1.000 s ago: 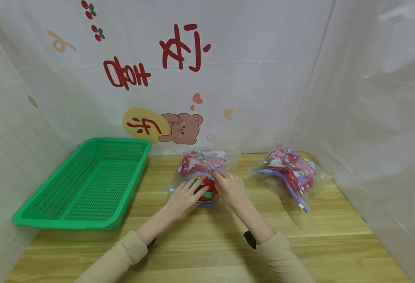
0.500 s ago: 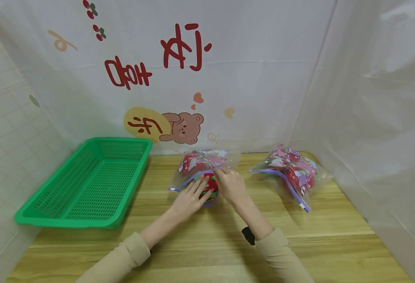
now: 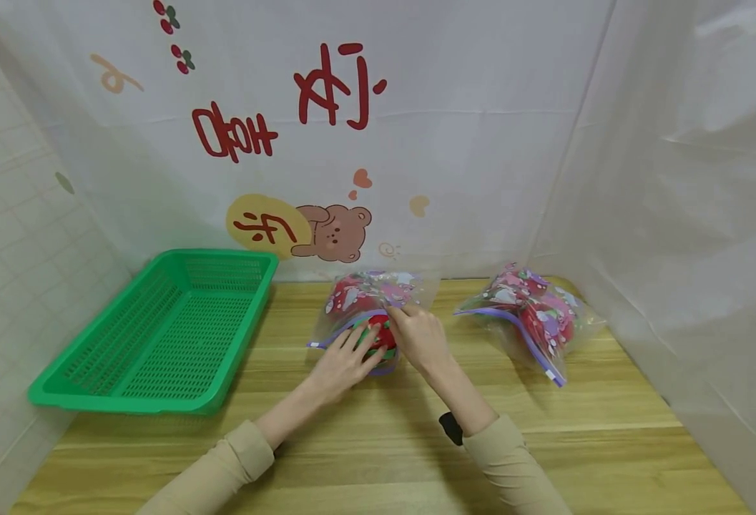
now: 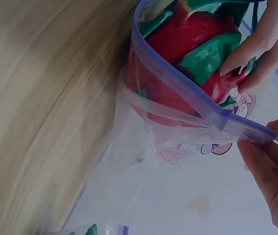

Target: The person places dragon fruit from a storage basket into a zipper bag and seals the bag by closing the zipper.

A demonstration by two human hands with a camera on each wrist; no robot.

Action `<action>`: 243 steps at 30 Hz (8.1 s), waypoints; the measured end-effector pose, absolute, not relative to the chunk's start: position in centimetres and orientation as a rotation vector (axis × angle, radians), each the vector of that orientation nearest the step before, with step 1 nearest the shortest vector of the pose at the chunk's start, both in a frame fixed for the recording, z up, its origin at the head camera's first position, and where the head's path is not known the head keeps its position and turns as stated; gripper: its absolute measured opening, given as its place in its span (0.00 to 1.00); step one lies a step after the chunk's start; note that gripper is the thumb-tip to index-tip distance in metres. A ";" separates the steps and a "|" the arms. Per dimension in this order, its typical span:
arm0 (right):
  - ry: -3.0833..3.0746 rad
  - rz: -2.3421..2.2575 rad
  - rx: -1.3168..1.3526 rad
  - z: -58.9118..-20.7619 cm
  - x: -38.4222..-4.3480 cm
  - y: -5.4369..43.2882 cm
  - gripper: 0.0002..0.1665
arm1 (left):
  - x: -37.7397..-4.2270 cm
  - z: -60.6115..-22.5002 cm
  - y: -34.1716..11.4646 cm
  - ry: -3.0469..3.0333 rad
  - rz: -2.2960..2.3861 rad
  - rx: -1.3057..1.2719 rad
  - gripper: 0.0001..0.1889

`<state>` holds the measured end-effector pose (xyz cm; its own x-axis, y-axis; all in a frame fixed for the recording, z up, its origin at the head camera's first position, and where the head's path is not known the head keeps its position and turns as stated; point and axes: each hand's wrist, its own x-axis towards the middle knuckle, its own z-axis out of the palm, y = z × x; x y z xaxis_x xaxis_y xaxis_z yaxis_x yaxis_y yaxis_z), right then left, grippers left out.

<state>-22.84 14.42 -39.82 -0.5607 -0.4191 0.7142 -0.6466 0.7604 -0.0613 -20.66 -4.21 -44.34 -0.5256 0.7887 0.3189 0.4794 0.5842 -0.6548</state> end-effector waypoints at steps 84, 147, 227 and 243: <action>-2.202 0.384 0.816 -40.3 -22.7 15.4 0.11 | -21.9 -44.8 -2.3 -2.179 0.707 -0.979 0.33; -2.133 0.384 0.840 -40.4 -23.1 16.8 0.14 | -23.7 -45.5 -1.3 -2.149 0.782 -0.909 0.33; -2.352 -0.342 0.854 -43.7 -22.5 19.5 0.08 | -21.9 -45.6 -12.0 -2.316 0.319 -0.634 0.07; -2.351 -0.154 0.731 -43.9 -23.4 21.0 0.07 | -22.1 -45.5 -12.0 -2.205 0.323 -0.666 0.08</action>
